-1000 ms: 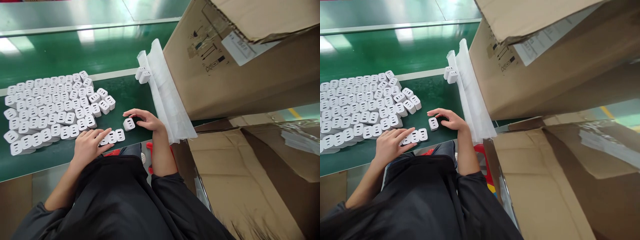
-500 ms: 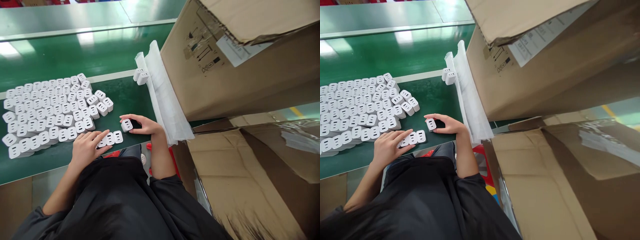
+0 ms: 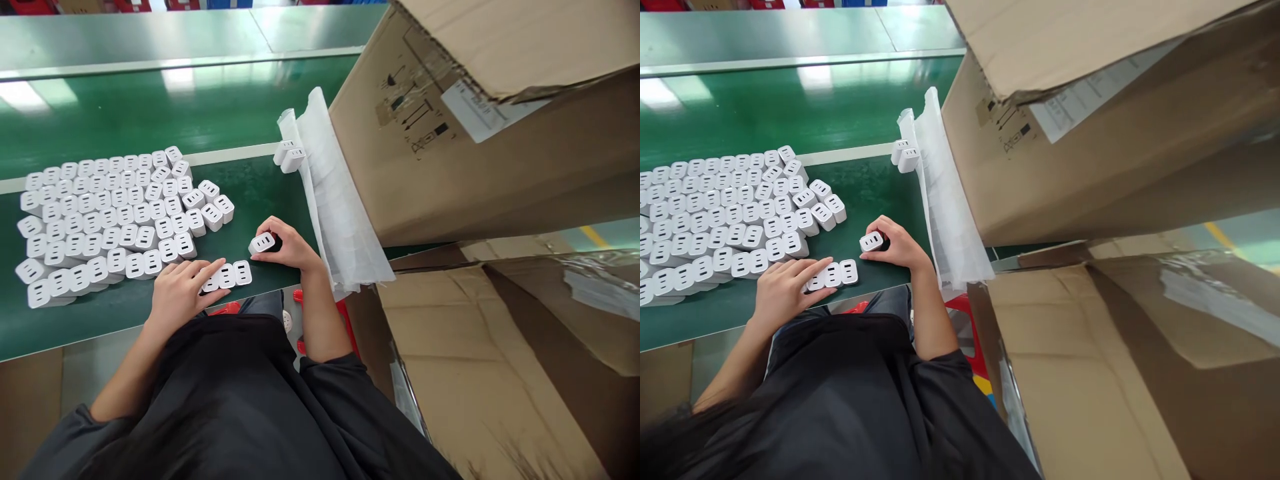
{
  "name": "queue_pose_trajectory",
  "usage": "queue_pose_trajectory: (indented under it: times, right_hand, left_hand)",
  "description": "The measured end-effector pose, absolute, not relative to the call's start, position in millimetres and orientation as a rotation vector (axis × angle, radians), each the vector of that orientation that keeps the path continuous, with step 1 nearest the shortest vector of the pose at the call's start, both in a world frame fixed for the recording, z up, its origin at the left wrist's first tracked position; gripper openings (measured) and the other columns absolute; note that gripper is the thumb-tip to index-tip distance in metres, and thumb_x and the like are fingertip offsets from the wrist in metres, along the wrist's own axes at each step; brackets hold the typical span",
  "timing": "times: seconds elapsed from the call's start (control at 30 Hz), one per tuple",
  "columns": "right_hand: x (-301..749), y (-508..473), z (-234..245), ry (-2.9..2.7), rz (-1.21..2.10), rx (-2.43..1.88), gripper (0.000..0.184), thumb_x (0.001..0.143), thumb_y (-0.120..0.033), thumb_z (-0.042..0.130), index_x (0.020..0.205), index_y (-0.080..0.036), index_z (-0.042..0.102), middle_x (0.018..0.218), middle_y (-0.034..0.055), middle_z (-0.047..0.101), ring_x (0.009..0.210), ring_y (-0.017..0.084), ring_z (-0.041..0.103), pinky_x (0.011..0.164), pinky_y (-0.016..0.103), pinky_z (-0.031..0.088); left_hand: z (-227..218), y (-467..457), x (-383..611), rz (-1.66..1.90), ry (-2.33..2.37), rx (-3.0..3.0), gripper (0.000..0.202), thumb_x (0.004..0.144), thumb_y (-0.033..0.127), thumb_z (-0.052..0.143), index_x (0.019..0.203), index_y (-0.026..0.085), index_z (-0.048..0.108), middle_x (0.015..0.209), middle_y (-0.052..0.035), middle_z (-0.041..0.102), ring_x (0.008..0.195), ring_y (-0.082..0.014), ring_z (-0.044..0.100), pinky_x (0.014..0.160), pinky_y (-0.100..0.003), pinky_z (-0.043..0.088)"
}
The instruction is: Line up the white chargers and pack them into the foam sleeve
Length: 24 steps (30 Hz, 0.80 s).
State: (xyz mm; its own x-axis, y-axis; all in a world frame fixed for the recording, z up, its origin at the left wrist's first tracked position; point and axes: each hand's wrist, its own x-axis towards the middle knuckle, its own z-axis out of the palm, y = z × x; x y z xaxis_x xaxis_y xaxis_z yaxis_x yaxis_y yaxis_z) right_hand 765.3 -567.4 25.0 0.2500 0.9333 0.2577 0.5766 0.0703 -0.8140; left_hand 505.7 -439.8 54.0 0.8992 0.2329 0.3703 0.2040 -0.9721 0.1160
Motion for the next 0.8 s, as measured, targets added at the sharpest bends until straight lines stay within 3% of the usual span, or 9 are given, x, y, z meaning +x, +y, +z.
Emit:
queue_pose_trajectory:
  times: [0.5,0.8]
  right_hand:
    - [765.4,-567.4,26.1,-1.414,0.502,-1.623,0.042,0.074,-0.052,0.081,0.088,-0.021,0.056,0.089,0.0009,0.054,0.073,0.015,0.051,0.067,0.030,0.043]
    - [764.9,-570.0,29.4,-1.507,0.555,-1.554,0.039,0.075,-0.047,0.082,0.088,-0.021,0.056,0.089,0.0013,0.054,0.076,0.016,0.051,0.069,0.029,0.043]
  left_hand:
    - [55.7,-440.1,506.2,0.588,0.346,3.015,0.045,0.092,0.054,0.062,0.128,0.028,0.066,0.100,-0.0037,0.076,0.080,-0.0182,0.069,0.071,-0.033,0.044]
    - [56.6,-439.6,507.2,0.644,0.303,3.049,0.045,0.092,0.055,0.062,0.126,0.026,0.066,0.099,0.0005,0.076,0.078,-0.0160,0.068,0.071,-0.033,0.043]
